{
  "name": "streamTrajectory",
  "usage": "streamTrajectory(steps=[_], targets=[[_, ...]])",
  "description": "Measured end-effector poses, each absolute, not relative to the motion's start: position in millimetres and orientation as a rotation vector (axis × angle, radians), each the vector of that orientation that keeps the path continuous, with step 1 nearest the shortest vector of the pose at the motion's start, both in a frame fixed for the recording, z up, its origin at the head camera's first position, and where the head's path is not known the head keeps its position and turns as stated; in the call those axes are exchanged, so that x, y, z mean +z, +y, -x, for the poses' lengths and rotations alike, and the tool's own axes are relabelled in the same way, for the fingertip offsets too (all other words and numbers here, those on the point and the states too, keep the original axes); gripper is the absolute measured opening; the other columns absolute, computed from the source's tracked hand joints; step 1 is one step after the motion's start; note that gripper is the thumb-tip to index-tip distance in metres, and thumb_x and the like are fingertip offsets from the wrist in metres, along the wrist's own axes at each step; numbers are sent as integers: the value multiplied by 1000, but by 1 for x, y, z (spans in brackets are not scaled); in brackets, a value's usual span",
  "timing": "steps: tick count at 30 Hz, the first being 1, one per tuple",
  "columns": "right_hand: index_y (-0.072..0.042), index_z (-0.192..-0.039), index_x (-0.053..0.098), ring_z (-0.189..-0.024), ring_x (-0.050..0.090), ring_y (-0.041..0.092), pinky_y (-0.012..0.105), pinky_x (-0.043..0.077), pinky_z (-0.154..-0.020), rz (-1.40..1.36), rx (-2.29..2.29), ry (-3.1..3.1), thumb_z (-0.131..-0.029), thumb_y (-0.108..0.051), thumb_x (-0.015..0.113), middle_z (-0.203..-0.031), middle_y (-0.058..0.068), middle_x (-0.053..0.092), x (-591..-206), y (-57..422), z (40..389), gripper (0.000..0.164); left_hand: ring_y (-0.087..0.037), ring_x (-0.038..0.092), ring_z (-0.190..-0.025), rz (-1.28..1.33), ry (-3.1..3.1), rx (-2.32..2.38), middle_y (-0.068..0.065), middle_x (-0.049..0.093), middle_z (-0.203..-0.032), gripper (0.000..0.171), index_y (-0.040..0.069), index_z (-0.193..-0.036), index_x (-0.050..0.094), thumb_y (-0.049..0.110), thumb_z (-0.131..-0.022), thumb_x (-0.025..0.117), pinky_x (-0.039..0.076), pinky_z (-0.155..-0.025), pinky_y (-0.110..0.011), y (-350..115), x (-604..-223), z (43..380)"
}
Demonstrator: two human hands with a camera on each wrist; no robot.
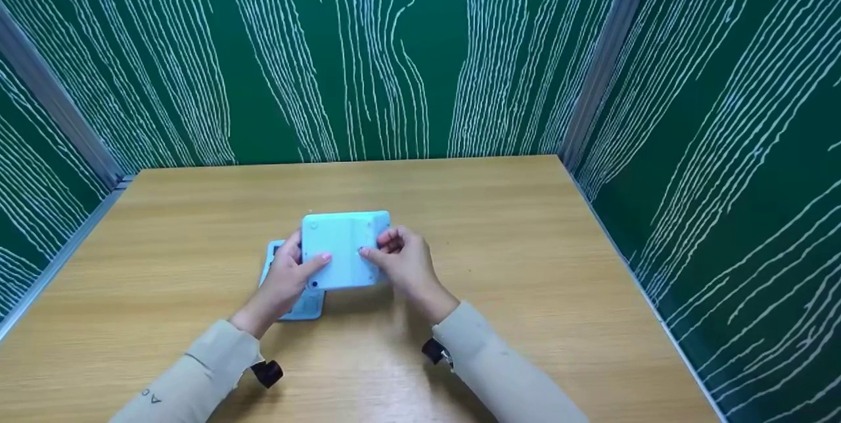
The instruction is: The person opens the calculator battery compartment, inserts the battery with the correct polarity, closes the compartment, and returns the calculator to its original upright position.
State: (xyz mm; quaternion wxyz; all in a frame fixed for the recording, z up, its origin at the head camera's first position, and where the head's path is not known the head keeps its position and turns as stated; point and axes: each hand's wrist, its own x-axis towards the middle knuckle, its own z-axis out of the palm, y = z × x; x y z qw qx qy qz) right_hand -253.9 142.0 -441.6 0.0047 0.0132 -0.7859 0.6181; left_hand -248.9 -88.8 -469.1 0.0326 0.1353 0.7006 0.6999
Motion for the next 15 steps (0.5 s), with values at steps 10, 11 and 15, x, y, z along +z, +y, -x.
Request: streamTrajectory(steps=[10,11,15], targets=[[2,-144,56,-111,60,28,32,54,-95,28,1823,-2535,-90,-26,91,-123,17,62,-444,144,259,70,-32,64,-139,-431,2140,2159,-17,59,-157,63,6,-164,36,18,-110,65,57,-112,-45,-90,-468,249],[2,-145,56,-112,60,28,34,54,-98,28,1830,-2545,-91,-26,90,-124,17,63,-444,144,259,71,-32,64,-140,-435,2142,2156,-17,58,-158,63,6,-164,36,19,-110,65,57,-113,-45,-90,-468,249],[3,-144,59,-115,61,29,36,55,-101,28,1860,-2569,-92,-25,89,-125,17,65,-443,145,258,66,-32,60,-145,-450,2152,2134,-15,56,-160,66,8,-167,33,20,-110,65,54,-117,-47,-91,-469,248]])
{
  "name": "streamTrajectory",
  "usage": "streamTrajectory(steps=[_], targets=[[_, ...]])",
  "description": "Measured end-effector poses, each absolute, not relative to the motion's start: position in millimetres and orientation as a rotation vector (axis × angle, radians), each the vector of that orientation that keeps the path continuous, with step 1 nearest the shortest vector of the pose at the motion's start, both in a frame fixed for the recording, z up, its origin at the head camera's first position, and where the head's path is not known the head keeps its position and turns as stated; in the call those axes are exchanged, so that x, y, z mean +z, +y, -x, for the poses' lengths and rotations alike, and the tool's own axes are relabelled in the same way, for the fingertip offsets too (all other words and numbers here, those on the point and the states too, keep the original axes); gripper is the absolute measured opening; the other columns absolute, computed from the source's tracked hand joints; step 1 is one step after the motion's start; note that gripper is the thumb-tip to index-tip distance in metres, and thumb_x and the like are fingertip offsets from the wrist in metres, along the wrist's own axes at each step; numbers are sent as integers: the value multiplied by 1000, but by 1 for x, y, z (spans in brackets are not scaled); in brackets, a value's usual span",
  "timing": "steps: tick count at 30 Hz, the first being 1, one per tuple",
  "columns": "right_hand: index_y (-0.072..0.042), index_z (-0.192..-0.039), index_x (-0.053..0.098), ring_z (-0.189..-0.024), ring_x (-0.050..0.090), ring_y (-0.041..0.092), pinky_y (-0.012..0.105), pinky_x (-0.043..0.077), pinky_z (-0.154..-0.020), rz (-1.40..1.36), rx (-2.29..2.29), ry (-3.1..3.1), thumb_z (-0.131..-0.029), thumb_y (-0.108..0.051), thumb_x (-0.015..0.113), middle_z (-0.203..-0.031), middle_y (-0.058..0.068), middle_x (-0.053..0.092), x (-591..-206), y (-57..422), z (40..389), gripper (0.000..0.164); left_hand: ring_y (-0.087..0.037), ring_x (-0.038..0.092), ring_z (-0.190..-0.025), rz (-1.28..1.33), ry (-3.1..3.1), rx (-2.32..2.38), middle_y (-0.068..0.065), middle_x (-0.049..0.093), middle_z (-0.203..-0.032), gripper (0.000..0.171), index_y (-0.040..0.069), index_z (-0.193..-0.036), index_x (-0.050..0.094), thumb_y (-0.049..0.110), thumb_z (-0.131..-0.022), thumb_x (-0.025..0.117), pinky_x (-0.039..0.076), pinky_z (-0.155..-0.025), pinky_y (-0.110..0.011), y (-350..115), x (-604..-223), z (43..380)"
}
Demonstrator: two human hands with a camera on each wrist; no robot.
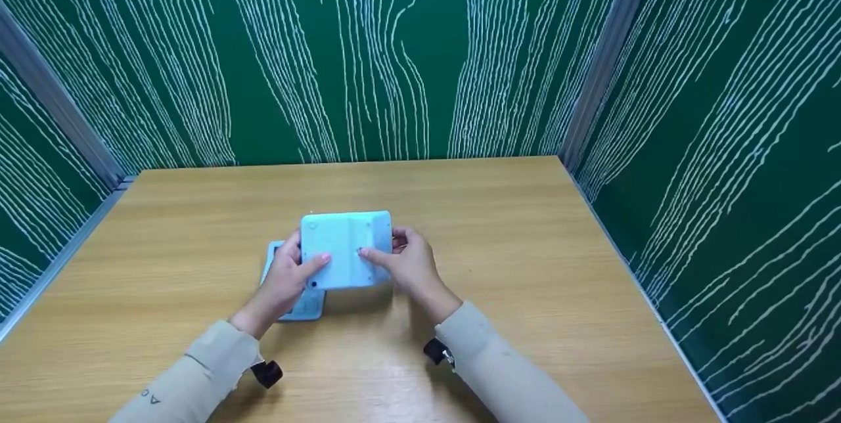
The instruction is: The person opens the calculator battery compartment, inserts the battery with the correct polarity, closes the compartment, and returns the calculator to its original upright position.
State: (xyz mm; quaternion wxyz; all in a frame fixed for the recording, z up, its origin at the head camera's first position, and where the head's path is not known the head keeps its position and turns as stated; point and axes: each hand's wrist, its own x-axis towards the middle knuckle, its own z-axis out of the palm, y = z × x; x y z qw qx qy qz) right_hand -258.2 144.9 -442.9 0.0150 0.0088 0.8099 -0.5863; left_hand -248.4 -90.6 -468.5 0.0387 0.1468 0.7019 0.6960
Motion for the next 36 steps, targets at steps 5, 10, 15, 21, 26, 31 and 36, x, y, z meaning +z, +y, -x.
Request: streamTrajectory(steps=[5,10,15,21,26,31,36], targets=[[3,-141,59,-112,59,29,34,55,-97,-38,-1831,2502,-91,-22,90,-122,17,62,-445,146,259,64,-34,54,-150,-465,2171,2111,-14,53,-163,68,10,-169,29,22,-111,62,51,-120,-51,-90,-472,248],[1,-140,60,-112,61,29,34,57,-98,-30,-1808,2510,-90,-22,91,-123,17,63,-447,148,260,63,-37,54,-149,-519,2231,2082,-17,54,-161,63,7,-167,32,19,-112,59,51,-119,-56,-89,-472,246],[1,-135,60,-113,64,31,37,59,-99,35,-1807,2515,-88,-18,92,-124,18,65,-452,152,260,61,-43,60,-142,-611,2324,2031,-23,59,-152,58,2,-163,37,14,-111,60,55,-113,-61,-88,-471,245],[1,-134,58,-114,67,32,41,62,-101,91,-1826,2487,-87,-14,92,-127,20,66,-455,154,259,60,-42,56,-147,-652,2359,1954,-19,57,-156,56,7,-163,37,17,-112,59,50,-116,-66,-90,-470,242],[1,-138,57,-118,69,34,45,62,-105,117,-1836,2470,-89,-15,90,-131,21,65,-457,155,260,61,-43,54,-149,-708,2399,1915,-19,56,-158,56,6,-164,38,17,-113,58,48,-117,-67,-90,-466,241],[1,-143,57,-120,70,35,45,63,-105,134,-1856,2438,-90,-13,89,-134,22,66,-459,154,260,64,-42,55,-149,-747,2450,1861,-19,57,-159,54,5,-163,39,16,-113,57,49,-117,-64,-90,-464,241],[4,-148,56,-120,69,34,39,63,-103,100,-1884,2424,-92,-13,87,-134,23,67,-458,152,260,67,-40,55,-150,-795,2541,1788,-19,57,-159,50,5,-161,41,14,-114,55,48,-118,-61,-90,-463,243]])
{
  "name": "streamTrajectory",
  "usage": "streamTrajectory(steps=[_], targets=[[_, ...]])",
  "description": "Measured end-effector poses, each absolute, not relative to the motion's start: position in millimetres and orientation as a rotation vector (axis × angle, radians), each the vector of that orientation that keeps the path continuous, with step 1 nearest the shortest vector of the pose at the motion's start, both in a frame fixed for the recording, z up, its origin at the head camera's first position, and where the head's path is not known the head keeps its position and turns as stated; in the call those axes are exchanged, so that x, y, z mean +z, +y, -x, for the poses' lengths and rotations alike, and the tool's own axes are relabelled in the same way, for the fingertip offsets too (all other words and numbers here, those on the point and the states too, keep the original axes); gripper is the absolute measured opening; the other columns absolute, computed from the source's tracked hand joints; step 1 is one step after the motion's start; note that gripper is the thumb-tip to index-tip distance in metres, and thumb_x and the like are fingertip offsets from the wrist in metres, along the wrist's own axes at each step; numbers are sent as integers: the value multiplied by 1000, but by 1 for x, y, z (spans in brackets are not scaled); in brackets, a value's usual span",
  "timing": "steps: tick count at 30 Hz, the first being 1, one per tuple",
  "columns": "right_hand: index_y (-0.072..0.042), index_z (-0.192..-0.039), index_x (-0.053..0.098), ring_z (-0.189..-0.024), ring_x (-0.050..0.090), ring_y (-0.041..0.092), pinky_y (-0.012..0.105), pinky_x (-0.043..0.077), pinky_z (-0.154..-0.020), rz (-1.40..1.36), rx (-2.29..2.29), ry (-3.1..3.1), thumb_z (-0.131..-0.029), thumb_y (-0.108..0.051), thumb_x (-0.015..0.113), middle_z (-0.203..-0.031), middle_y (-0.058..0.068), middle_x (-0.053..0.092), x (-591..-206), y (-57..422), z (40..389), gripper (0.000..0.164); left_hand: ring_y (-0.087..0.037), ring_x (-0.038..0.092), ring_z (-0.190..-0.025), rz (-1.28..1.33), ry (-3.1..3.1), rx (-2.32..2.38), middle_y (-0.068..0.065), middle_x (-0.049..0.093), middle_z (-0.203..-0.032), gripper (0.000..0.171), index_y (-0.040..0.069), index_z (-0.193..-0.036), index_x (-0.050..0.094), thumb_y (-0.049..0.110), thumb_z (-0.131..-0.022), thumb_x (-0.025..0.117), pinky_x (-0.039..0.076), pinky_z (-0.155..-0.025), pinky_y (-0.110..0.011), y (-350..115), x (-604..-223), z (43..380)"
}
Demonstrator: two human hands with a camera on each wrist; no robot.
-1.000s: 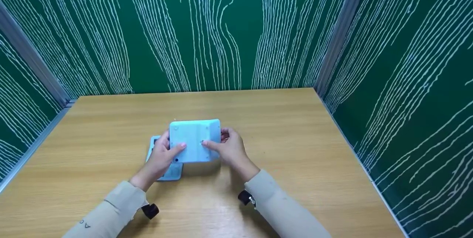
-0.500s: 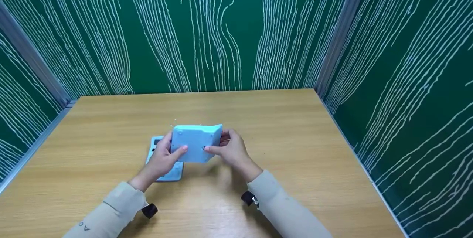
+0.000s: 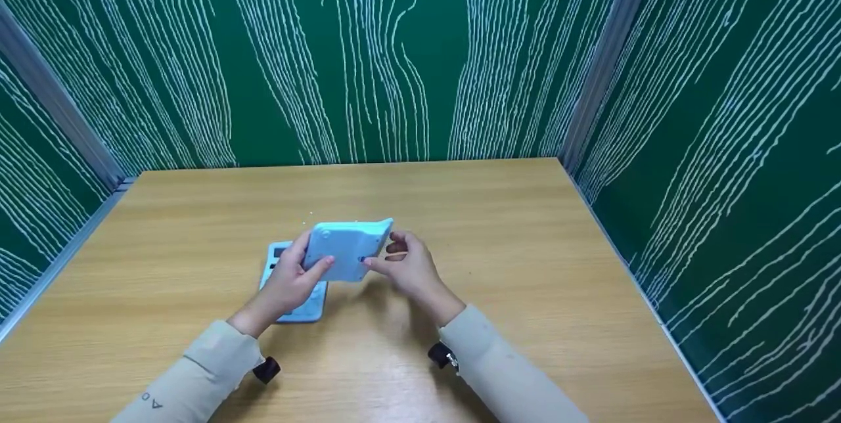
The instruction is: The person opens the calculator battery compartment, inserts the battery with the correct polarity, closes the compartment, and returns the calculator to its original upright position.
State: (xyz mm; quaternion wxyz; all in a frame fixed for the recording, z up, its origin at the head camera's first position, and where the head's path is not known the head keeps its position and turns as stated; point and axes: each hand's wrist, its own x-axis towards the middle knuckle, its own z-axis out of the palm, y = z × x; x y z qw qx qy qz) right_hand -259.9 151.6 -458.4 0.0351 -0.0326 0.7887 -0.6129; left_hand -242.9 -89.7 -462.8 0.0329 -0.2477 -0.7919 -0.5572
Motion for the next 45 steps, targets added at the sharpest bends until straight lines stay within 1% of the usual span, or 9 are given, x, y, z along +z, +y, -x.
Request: streamTrajectory(steps=[4,9,11,17,26,32,35,42,45], targets=[[7,-149,54,-117,68,31,34,62,-99,77,-1940,2386,-96,-14,82,-132,24,65,-456,151,259,64,-39,57,-148,788,-2448,-1552,-20,59,-157,47,4,-158,43,11,-113,55,50,-118,-58,-90,-462,244],[9,-148,53,-108,70,25,39,64,-99,48,-2051,2286,-100,-13,75,-130,22,65,-453,150,257,57,-39,68,-135,851,-2392,-1258,-23,67,-145,42,-1,-151,49,5,-110,58,58,-110,-52,-89,-465,246],[10,-147,52,-104,71,25,36,65,-95,35,-2092,2234,-102,-13,73,-129,22,66,-452,149,257,55,-39,71,-130,859,-2370,-1150,-24,70,-140,40,-2,-148,52,3,-109,59,61,-107,-51,-88,-467,247],[13,-148,48,-93,73,20,32,67,-87,14,-2121,2100,-107,-18,67,-127,21,67,-450,148,258,55,-35,75,-122,876,-2341,-906,-19,74,-132,36,0,-143,56,2,-107,63,63,-104,-47,-85,-470,246],[9,-150,43,-96,75,21,36,67,-94,12,-2089,1955,-112,-30,60,-124,22,65,-445,148,257,57,-30,76,-121,945,-2305,-722,-16,74,-132,35,0,-141,59,0,-107,63,61,-107,-42,-84,-472,247],[3,-143,49,-98,77,22,33,67,-93,61,-2083,1884,-114,-34,56,-123,20,68,-443,148,254,48,-28,77,-119,999,-2293,-640,-15,75,-132,35,0,-141,59,-1,-106,64,61,-106,-39,-82,-474,245],[1,-141,49,-96,77,21,32,67,-91,80,-2090,1852,-115,-34,54,-120,17,69,-443,148,254,44,-28,76,-122,1026,-2271,-597,-15,74,-133,36,2,-141,58,-2,-105,65,60,-107,-38,-80,-475,245],[5,-147,47,-92,77,19,31,67,-92,68,-2115,1777,-116,-34,50,-108,6,77,-443,147,254,50,-29,74,-127,1093,-2247,-433,-16,73,-137,44,1,-140,60,-8,-98,71,60,-107,-39,-79,-474,242],[6,-146,45,-91,77,17,30,67,-89,39,-2156,1723,-117,-31,46,-103,3,79,-445,146,255,47,-29,73,-128,1106,-2252,-332,-14,73,-138,44,3,-140,60,-6,-98,71,60,-107,-38,-77,-472,240]])
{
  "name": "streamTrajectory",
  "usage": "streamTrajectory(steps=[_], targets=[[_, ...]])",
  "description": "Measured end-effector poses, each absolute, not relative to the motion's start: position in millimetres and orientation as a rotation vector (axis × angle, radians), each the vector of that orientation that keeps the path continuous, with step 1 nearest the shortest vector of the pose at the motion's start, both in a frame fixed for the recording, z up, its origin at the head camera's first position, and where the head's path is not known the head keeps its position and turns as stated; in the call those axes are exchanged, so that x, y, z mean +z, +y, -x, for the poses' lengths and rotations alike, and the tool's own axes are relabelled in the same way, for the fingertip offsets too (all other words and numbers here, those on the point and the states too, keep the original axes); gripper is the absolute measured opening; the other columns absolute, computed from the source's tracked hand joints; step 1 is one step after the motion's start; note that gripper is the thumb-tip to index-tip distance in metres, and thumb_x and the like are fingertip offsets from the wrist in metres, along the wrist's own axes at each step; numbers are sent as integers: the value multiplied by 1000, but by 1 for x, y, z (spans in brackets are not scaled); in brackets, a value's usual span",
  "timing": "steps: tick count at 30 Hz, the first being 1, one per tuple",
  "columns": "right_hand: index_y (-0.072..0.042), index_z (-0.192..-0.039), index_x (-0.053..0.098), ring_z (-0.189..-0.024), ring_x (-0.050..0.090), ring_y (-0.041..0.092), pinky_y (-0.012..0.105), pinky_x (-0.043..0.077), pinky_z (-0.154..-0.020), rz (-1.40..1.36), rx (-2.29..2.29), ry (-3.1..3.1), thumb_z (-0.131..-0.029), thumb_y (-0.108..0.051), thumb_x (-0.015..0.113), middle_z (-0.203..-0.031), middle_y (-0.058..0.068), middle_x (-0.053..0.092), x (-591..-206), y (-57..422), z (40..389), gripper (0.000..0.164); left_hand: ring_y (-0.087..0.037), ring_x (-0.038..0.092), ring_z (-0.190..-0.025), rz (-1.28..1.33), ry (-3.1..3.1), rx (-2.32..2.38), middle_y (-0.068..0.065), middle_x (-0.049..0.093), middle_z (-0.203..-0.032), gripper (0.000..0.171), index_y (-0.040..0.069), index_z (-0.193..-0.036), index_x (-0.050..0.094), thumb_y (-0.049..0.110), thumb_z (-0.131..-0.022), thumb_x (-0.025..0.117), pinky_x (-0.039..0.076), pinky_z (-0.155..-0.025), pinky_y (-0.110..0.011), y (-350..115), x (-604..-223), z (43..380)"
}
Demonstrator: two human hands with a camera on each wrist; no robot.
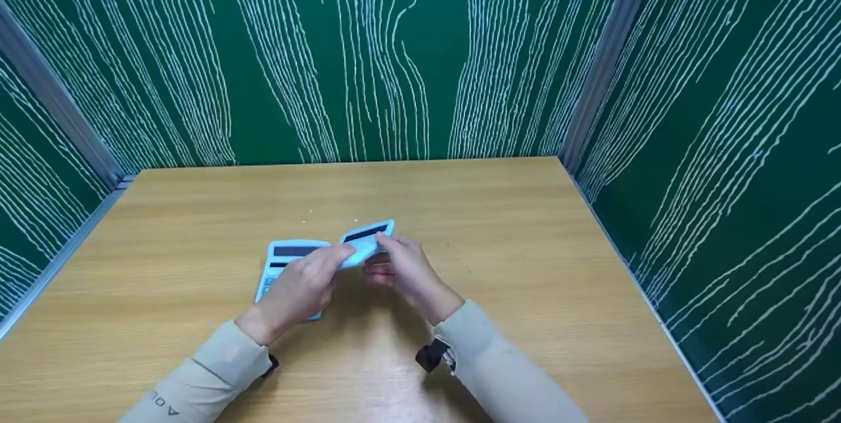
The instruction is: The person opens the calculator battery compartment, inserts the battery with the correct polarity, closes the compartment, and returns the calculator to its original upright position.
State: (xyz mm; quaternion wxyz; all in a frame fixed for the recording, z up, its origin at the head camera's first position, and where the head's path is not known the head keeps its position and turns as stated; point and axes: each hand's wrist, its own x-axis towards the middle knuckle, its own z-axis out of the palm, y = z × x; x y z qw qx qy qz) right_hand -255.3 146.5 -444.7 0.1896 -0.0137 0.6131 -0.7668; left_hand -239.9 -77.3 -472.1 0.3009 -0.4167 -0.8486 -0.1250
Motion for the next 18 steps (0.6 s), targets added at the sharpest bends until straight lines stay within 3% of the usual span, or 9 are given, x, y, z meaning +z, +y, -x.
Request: streamTrajectory(steps=[7,13,18], targets=[[12,-145,47,-91,75,14,27,65,-83,0,-2205,1676,-118,-22,36,-102,3,77,-451,145,257,45,-28,74,-121,1122,-2240,-56,-10,72,-137,38,9,-141,62,4,-105,70,64,-102,-39,-72,-472,236],[17,-150,45,-95,74,13,27,66,-85,-65,-2255,1660,-117,-14,33,-109,8,75,-453,145,258,47,-31,72,-130,1145,-2295,62,-9,70,-145,48,17,-148,62,15,-103,76,62,-104,-43,-70,-472,233],[18,-151,43,-96,75,13,30,67,-88,-89,-2258,1665,-116,-11,31,-111,11,73,-452,145,258,47,-31,71,-132,1136,-2321,-9,-9,71,-145,46,16,-148,64,16,-103,76,62,-105,-42,-69,-473,234]])
